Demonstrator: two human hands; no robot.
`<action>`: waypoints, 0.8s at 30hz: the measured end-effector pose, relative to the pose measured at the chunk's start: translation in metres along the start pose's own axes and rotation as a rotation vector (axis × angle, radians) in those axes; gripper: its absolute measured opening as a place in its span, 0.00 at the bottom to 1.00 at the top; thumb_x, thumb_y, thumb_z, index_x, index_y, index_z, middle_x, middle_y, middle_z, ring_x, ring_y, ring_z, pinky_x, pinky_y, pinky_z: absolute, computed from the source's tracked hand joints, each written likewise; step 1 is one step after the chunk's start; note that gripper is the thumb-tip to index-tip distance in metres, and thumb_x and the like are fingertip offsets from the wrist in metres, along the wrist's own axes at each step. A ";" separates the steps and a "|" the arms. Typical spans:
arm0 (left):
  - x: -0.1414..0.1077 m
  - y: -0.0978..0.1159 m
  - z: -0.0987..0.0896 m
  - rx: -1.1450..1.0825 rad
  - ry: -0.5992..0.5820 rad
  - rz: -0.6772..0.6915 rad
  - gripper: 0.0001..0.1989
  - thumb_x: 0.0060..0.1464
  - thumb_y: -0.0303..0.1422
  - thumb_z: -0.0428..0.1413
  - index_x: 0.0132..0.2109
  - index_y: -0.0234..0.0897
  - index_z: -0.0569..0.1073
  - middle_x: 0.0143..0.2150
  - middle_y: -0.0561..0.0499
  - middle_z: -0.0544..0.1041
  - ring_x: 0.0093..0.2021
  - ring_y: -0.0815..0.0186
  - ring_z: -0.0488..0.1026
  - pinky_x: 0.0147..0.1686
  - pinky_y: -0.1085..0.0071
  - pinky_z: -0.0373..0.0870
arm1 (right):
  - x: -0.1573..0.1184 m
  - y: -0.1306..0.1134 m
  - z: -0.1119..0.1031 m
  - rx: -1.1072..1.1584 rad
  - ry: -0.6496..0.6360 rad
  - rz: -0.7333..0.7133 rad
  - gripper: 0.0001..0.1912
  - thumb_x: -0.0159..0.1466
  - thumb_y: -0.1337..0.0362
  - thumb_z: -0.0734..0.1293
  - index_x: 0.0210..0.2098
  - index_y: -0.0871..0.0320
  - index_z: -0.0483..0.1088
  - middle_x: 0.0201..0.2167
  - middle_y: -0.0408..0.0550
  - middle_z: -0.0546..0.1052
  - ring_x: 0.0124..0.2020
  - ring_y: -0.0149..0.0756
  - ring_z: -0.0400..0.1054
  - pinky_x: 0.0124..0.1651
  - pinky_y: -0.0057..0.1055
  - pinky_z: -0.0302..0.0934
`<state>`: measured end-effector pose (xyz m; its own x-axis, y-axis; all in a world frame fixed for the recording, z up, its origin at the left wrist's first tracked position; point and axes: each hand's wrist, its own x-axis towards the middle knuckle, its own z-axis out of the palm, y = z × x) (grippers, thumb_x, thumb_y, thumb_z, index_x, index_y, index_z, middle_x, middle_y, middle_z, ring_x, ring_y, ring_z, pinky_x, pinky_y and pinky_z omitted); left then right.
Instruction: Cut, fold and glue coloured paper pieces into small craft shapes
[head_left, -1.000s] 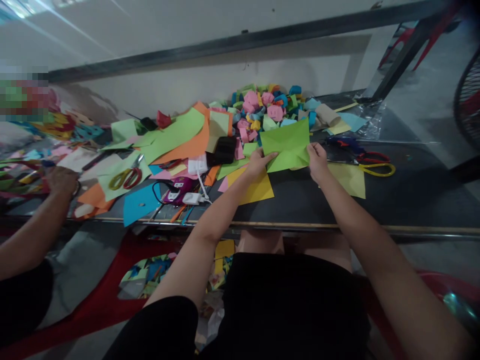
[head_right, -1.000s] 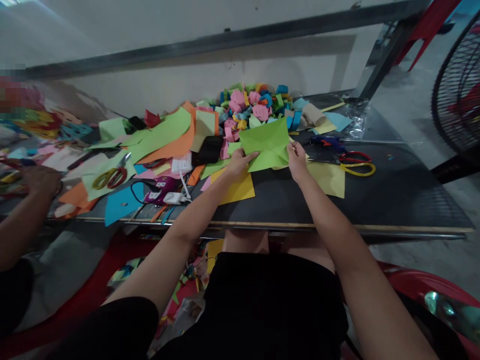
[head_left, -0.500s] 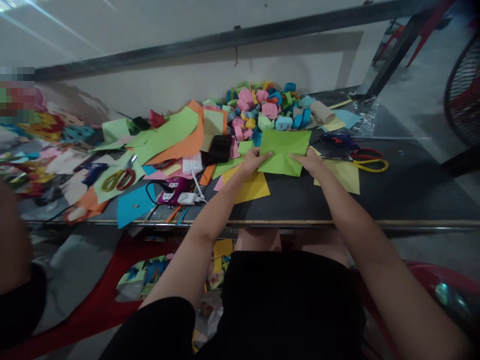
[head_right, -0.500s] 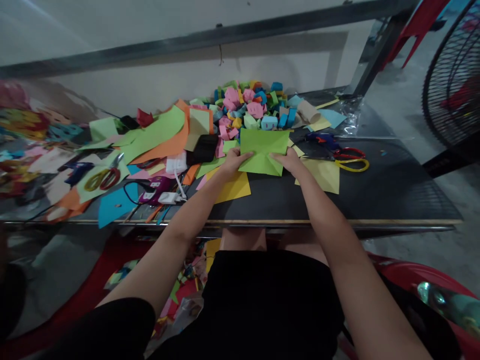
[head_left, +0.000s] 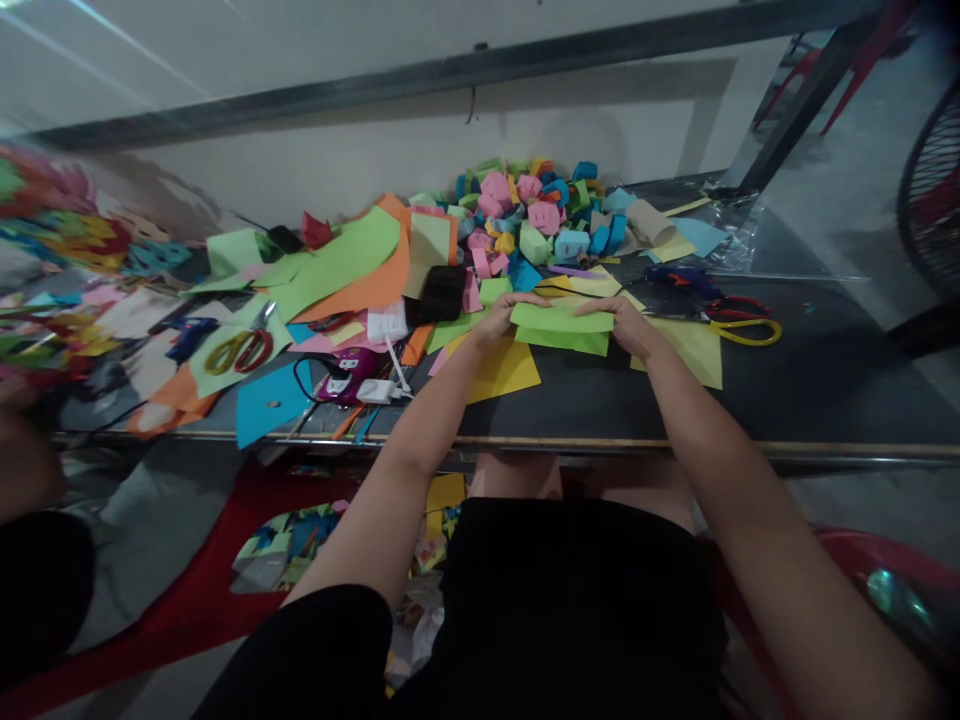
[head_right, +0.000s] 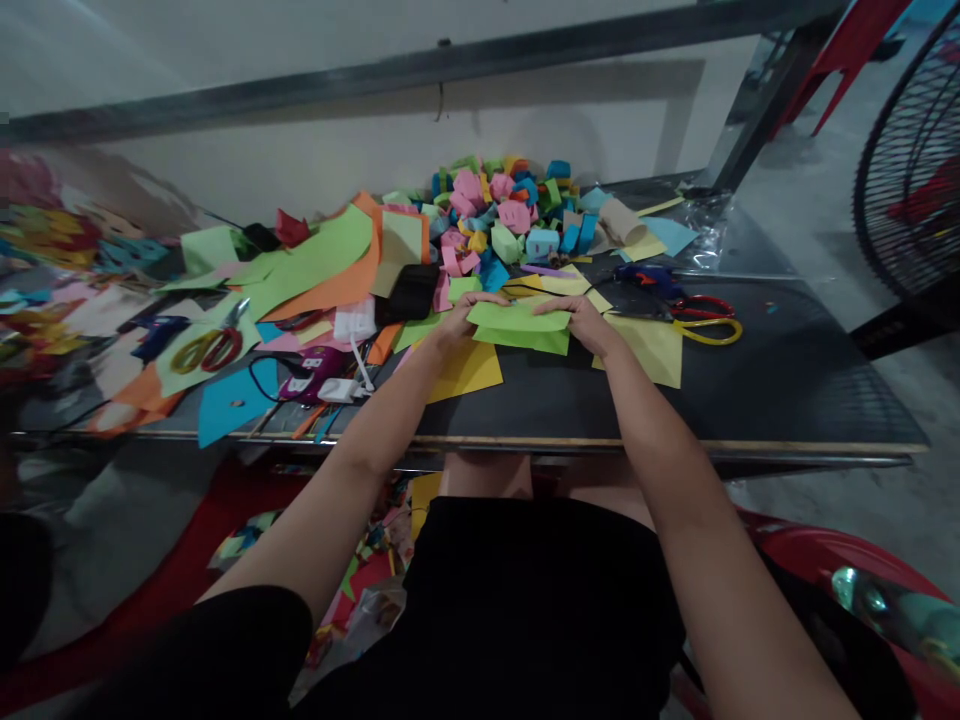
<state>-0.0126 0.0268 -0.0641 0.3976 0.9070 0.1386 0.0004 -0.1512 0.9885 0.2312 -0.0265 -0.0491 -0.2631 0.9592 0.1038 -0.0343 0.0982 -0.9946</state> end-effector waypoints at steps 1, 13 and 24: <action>0.000 0.002 -0.003 0.015 0.002 0.018 0.13 0.48 0.45 0.66 0.31 0.41 0.80 0.35 0.46 0.83 0.40 0.56 0.82 0.37 0.63 0.79 | -0.001 -0.002 0.000 0.007 -0.005 0.006 0.12 0.47 0.54 0.79 0.25 0.54 0.79 0.38 0.51 0.84 0.47 0.51 0.78 0.49 0.48 0.73; -0.005 0.019 -0.007 0.099 -0.308 -0.176 0.28 0.48 0.42 0.71 0.55 0.38 0.77 0.23 0.57 0.70 0.18 0.75 0.65 0.20 0.78 0.62 | -0.010 -0.019 -0.008 -0.018 -0.166 0.395 0.16 0.55 0.53 0.75 0.22 0.57 0.73 0.23 0.47 0.76 0.26 0.34 0.69 0.31 0.28 0.67; -0.011 0.026 0.002 -0.043 -0.523 -0.200 0.27 0.35 0.46 0.75 0.40 0.33 0.82 0.37 0.44 0.81 0.33 0.63 0.78 0.34 0.69 0.74 | -0.011 -0.022 0.006 -0.014 -0.211 0.390 0.18 0.55 0.56 0.78 0.40 0.59 0.77 0.22 0.42 0.75 0.23 0.29 0.67 0.24 0.23 0.59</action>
<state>-0.0153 0.0123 -0.0399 0.7958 0.5990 -0.0896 0.0894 0.0301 0.9955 0.2293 -0.0411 -0.0284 -0.4453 0.8501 -0.2811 0.1188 -0.2551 -0.9596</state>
